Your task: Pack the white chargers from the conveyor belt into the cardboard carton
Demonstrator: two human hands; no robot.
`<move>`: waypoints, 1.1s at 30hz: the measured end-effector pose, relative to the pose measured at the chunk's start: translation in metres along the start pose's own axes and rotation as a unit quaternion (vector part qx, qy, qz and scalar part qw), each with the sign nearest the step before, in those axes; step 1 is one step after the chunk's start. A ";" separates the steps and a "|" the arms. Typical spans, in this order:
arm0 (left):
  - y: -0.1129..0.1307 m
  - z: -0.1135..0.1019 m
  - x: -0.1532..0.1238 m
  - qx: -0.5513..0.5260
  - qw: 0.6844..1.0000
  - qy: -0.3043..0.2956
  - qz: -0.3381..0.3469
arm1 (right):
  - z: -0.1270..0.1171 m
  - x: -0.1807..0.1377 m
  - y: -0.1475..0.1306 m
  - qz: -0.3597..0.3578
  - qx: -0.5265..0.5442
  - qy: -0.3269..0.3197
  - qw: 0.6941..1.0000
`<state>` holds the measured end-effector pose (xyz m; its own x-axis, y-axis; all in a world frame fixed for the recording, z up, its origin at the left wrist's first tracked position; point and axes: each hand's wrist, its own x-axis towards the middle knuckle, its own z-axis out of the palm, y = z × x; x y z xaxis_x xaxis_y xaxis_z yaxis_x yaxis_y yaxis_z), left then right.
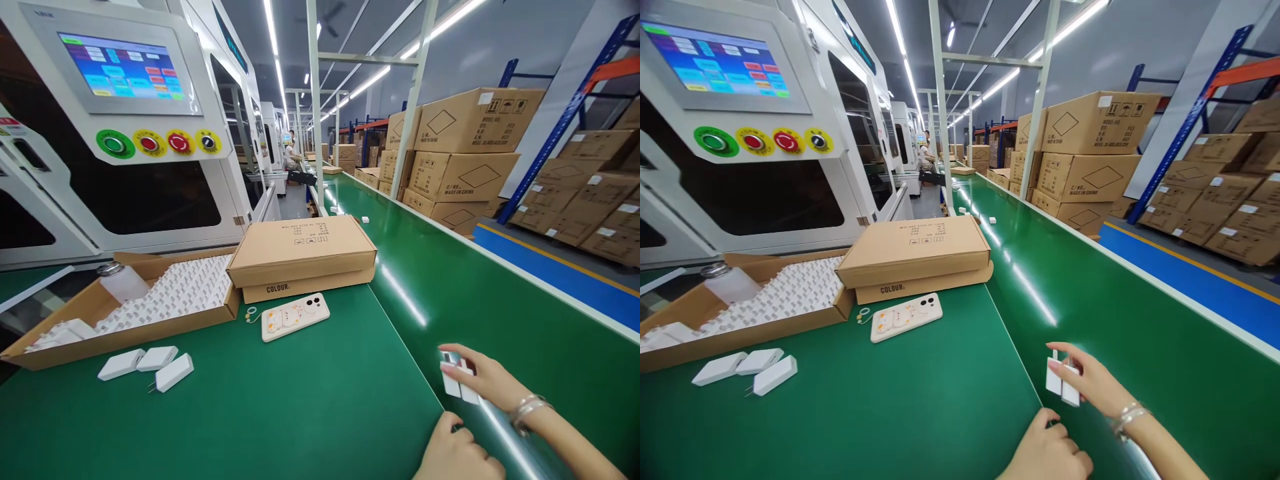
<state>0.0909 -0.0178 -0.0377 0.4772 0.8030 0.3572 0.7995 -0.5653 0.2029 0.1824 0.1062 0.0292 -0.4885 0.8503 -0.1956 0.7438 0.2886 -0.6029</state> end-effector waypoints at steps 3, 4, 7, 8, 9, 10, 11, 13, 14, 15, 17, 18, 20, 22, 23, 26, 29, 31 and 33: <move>0.000 -0.006 0.000 -0.008 1.000 -0.012 -0.006 | -0.009 -0.052 -0.018 0.067 0.426 -0.005 0.902; 0.000 -0.008 0.001 -0.013 1.000 -0.020 -0.007 | -0.009 -0.071 -0.023 0.087 0.528 0.006 0.845; 0.001 -0.015 0.000 -0.028 0.999 -0.031 -0.016 | -0.003 -0.118 -0.031 0.145 0.682 0.045 0.715; 0.001 -0.017 0.000 -0.033 0.999 -0.029 -0.021 | 0.000 -0.131 -0.030 0.160 0.705 0.057 0.689; 0.001 -0.020 -0.001 -0.040 0.999 -0.026 -0.026 | 0.003 -0.142 -0.029 0.168 0.722 0.070 0.667; 0.002 -0.022 -0.001 -0.048 0.998 -0.023 -0.030 | 0.005 -0.152 -0.027 0.170 0.735 0.085 0.650; 0.002 -0.023 -0.002 -0.055 0.998 -0.020 -0.032 | 0.007 -0.161 -0.025 0.168 0.746 0.101 0.636; 0.003 -0.026 -0.002 -0.061 0.997 -0.016 -0.034 | 0.009 -0.175 -0.023 0.162 0.763 0.126 0.614; 0.004 -0.027 -0.002 -0.060 0.997 -0.015 -0.034 | 0.009 -0.180 -0.023 0.158 0.770 0.137 0.603; 0.004 -0.028 -0.002 -0.057 0.998 -0.015 -0.035 | 0.008 -0.185 -0.024 0.157 0.777 0.145 0.593; 0.005 -0.030 -0.002 -0.051 0.998 -0.013 -0.036 | 0.007 -0.192 -0.025 0.151 0.791 0.150 0.574; 0.005 -0.031 -0.002 -0.049 0.998 -0.013 -0.036 | 0.007 -0.195 -0.026 0.144 0.799 0.147 0.566; 0.006 -0.033 -0.002 -0.049 0.998 -0.013 -0.034 | 0.007 -0.200 -0.027 0.128 0.817 0.132 0.547; 0.007 -0.035 -0.002 -0.051 0.998 -0.012 -0.031 | 0.008 -0.205 -0.025 0.103 0.837 0.113 0.525; 0.007 -0.036 -0.002 -0.053 0.998 -0.011 -0.030 | 0.009 -0.206 -0.024 0.089 0.846 0.106 0.516; 0.008 -0.038 -0.001 -0.056 0.998 -0.010 -0.030 | 0.013 -0.211 -0.021 0.062 0.853 0.088 0.510; 0.009 -0.039 -0.001 -0.057 0.998 -0.010 -0.032 | 0.018 -0.216 -0.021 0.061 0.847 0.095 0.520; 0.009 -0.040 -0.001 -0.060 0.998 -0.011 -0.031 | 0.017 -0.222 -0.018 0.078 0.837 0.112 0.530; 0.009 -0.041 -0.001 -0.063 0.998 -0.010 -0.029 | 0.009 -0.232 -0.008 0.105 0.813 0.138 0.556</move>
<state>0.0830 -0.0318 0.0009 0.4397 0.8383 0.3225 0.7750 -0.5356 0.3355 0.2857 -0.0973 0.0720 -0.2127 0.8900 -0.4034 -0.7343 -0.4179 -0.5349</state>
